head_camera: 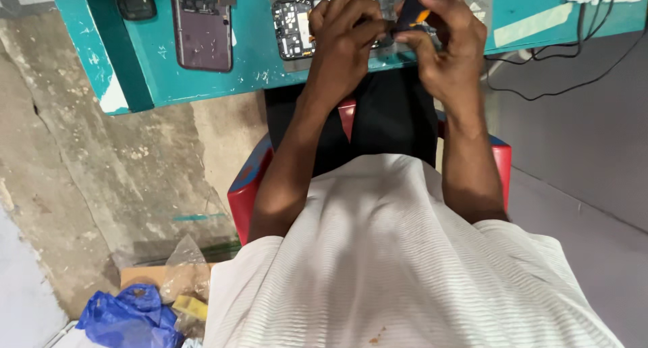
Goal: The person is repairing a smartphone by using a screwdriver to remove screws and a metal prying tool to separate the phone's casing. They carefully lift the screen assembly to expose the internal components, including the battery and circuit board, and continue to adjust the internal parts.
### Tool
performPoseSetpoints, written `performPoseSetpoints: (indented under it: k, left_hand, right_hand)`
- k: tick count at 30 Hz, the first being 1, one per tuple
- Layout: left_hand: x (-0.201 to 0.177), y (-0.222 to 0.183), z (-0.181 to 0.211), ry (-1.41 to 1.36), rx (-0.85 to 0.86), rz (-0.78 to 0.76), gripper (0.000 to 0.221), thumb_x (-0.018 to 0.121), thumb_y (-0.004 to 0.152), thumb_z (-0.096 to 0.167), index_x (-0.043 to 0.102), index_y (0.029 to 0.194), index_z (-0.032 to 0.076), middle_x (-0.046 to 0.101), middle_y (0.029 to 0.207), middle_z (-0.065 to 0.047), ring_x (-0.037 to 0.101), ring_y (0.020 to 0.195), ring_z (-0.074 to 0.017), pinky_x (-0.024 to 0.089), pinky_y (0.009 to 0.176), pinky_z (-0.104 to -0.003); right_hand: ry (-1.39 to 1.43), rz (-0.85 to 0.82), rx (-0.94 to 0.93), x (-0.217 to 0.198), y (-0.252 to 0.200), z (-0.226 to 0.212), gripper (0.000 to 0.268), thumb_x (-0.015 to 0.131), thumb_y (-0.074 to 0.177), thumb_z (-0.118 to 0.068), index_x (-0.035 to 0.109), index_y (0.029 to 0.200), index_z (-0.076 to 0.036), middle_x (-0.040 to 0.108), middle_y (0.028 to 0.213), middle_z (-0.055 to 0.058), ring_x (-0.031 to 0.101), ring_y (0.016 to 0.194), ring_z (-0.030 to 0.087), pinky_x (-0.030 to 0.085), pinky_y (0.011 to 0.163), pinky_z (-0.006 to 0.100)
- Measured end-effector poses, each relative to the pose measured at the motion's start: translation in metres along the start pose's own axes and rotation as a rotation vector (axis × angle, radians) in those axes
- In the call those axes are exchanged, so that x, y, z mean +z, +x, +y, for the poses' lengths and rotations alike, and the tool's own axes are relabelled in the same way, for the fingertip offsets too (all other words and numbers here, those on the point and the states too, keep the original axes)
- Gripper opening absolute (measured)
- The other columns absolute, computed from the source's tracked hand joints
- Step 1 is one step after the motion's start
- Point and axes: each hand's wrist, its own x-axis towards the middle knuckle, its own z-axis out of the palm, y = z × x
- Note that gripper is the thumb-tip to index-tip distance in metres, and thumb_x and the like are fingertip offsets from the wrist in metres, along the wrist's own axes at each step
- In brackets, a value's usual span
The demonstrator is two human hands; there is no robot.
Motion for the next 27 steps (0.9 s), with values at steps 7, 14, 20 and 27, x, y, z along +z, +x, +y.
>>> performPoseSetpoints:
  k: [7, 14, 20, 27]
  left_hand:
    - [-0.005, 0.001, 0.006, 0.016, 0.048, -0.031, 0.015, 0.08, 0.094, 0.009, 0.077, 0.108, 0.012, 0.063, 0.117, 0.004, 0.057, 0.116, -0.0162, 0.032, 0.1, -0.04]
    - [-0.011, -0.004, 0.008, 0.034, 0.055, -0.12, 0.022, 0.086, 0.092, 0.019, 0.077, 0.111, 0.012, 0.06, 0.124, 0.003, 0.053, 0.126, -0.0179, 0.029, 0.108, -0.047]
    - [-0.009, -0.006, 0.008, 0.031, 0.049, -0.117, 0.022, 0.085, 0.095, 0.018, 0.076, 0.114, 0.012, 0.061, 0.124, 0.003, 0.053, 0.128, -0.0177, 0.028, 0.11, -0.045]
    - [-0.01, -0.005, 0.009, 0.003, 0.04, -0.102, 0.019, 0.085, 0.094, 0.021, 0.078, 0.11, 0.012, 0.063, 0.121, 0.002, 0.055, 0.125, -0.0183, 0.029, 0.108, -0.045]
  right_hand:
    - [0.108, -0.079, 0.088, -0.011, 0.007, -0.01, 0.052, 0.071, 0.104, 0.02, 0.041, 0.137, -0.007, 0.069, 0.123, 0.019, 0.071, 0.102, 0.023, 0.06, 0.083, 0.028]
    - [-0.017, -0.021, 0.172, -0.015, -0.006, 0.002, 0.045, 0.068, 0.109, 0.02, 0.042, 0.135, -0.006, 0.068, 0.11, 0.012, 0.074, 0.096, 0.017, 0.063, 0.078, 0.026]
    - [0.05, -0.161, 0.043, -0.025, -0.016, 0.02, 0.052, 0.068, 0.106, 0.018, 0.036, 0.142, -0.002, 0.062, 0.118, 0.019, 0.068, 0.108, 0.026, 0.06, 0.096, 0.035]
    - [0.015, 0.063, 0.359, -0.012, -0.038, 0.049, 0.05, 0.078, 0.098, 0.001, 0.046, 0.135, -0.006, 0.059, 0.102, 0.012, 0.053, 0.079, 0.018, 0.044, 0.067, 0.027]
